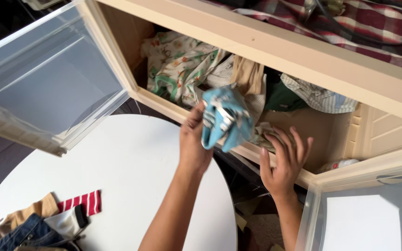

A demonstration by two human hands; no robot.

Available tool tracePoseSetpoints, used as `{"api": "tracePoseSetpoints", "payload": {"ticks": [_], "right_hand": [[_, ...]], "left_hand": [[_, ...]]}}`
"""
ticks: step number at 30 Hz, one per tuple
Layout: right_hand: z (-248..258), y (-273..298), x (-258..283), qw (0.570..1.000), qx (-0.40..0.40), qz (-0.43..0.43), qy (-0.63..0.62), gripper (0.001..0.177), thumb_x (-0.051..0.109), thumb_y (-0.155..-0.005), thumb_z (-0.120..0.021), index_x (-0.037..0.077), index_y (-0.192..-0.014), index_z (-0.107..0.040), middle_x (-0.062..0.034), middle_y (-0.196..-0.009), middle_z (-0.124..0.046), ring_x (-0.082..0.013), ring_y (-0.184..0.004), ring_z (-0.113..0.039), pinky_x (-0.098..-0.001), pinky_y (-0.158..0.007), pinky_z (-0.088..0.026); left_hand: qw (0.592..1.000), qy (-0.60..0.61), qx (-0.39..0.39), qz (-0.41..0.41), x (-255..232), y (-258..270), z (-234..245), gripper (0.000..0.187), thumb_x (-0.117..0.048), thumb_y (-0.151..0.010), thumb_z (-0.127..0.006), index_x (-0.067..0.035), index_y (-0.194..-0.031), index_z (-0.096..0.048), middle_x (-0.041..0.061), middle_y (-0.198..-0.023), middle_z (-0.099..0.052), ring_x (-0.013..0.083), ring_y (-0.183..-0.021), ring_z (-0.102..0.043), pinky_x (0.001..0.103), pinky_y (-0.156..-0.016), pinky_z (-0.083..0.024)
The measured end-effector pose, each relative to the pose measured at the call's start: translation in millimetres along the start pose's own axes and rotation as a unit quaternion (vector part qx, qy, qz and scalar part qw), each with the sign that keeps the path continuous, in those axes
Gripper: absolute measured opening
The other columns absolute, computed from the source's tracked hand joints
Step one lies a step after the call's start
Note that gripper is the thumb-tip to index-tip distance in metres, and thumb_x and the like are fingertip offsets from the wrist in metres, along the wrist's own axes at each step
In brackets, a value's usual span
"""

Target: The person retrieves various baby clothes from a plastic storage cabinet and places them onto a white circular table.

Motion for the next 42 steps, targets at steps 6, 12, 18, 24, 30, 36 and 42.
{"api": "tracePoseSetpoints", "payload": {"ticks": [6, 12, 18, 24, 30, 36, 42], "right_hand": [[-43, 57, -6, 0.938, 0.016, -0.021, -0.345, 0.049, 0.028, -0.103, -0.063, -0.007, -0.134, -0.051, -0.0245, -0.129, -0.062, -0.0294, -0.119, -0.064, -0.0414, -0.102, -0.051], [-23, 103, -47, 0.885, -0.118, -0.216, -0.395, 0.024, 0.019, -0.099, -0.071, -0.003, -0.105, -0.065, -0.0140, -0.104, -0.070, -0.0169, -0.086, -0.069, -0.0281, -0.082, -0.056], [-7, 84, 12, 0.917, 0.010, -0.054, -0.395, 0.031, 0.016, -0.092, -0.079, -0.001, -0.112, -0.062, -0.0104, -0.105, -0.070, -0.0161, -0.089, -0.070, -0.0274, -0.080, -0.058], [-35, 79, 24, 0.850, 0.038, -0.092, -0.516, 0.049, 0.023, -0.092, -0.077, -0.004, -0.125, -0.053, -0.0009, -0.100, -0.062, -0.0110, -0.084, -0.059, -0.0227, -0.072, -0.053], [-41, 94, 22, 0.849, 0.130, -0.176, -0.482, 0.017, 0.013, -0.102, -0.060, 0.004, -0.109, -0.073, -0.0066, -0.098, -0.077, -0.0107, -0.079, -0.072, -0.0247, -0.067, -0.060], [-61, 87, 20, 0.855, 0.175, -0.199, -0.447, 0.023, 0.014, -0.103, -0.055, 0.003, -0.118, -0.068, -0.0099, -0.105, -0.079, -0.0161, -0.076, -0.078, -0.0307, -0.063, -0.063], [-46, 100, 121, 0.787, 0.326, -0.183, -0.490, 0.073, 0.018, -0.085, -0.079, -0.001, -0.146, -0.043, -0.0164, -0.111, -0.068, -0.0253, -0.100, -0.066, -0.0366, -0.087, -0.056]], "left_hand": [[0.993, -0.041, -0.014, 0.106, 11, 53, 31, 0.047, -0.004, -0.096, -0.045, 0.000, -0.143, -0.053, 0.010, -0.132, -0.066, 0.0184, -0.119, -0.064, 0.032, -0.102, -0.050], [0.898, -0.429, 0.068, 0.065, -12, 111, 43, 0.058, -0.037, -0.097, -0.057, -0.004, -0.145, -0.054, 0.016, -0.147, -0.059, 0.0283, -0.142, -0.049, 0.047, -0.116, -0.036], [0.843, -0.494, 0.211, 0.036, -4, 133, 1, 0.065, -0.012, -0.082, -0.078, -0.003, -0.139, -0.049, 0.018, -0.131, -0.064, 0.0284, -0.126, -0.061, 0.044, -0.104, -0.049], [0.895, -0.433, 0.101, 0.029, 2, 113, 27, 0.035, 0.010, -0.089, -0.058, 0.000, -0.122, -0.064, 0.012, -0.105, -0.077, 0.0193, -0.099, -0.075, 0.032, -0.080, -0.062], [0.869, -0.495, 0.002, -0.014, 0, 102, 35, 0.021, 0.003, -0.093, -0.067, -0.003, -0.112, -0.062, 0.008, -0.099, -0.076, 0.0140, -0.083, -0.074, 0.028, -0.068, -0.060], [0.716, -0.679, -0.055, -0.151, -33, 105, 42, 0.033, 0.013, -0.084, -0.059, -0.004, -0.109, -0.072, 0.014, -0.100, -0.069, 0.0194, -0.071, -0.063, 0.031, -0.061, -0.052], [0.863, -0.472, -0.177, -0.046, -58, 132, 113, 0.021, 0.001, -0.102, -0.045, -0.002, -0.109, -0.064, 0.005, -0.083, -0.065, 0.0092, -0.070, -0.057, 0.025, -0.064, -0.048]]}}
Point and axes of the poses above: each hand's wrist, its own y-axis away from the middle knuckle, its own z-axis out of the back of the hand, x = y × z, the point moved 3 cm from there along -y, towards the middle knuckle
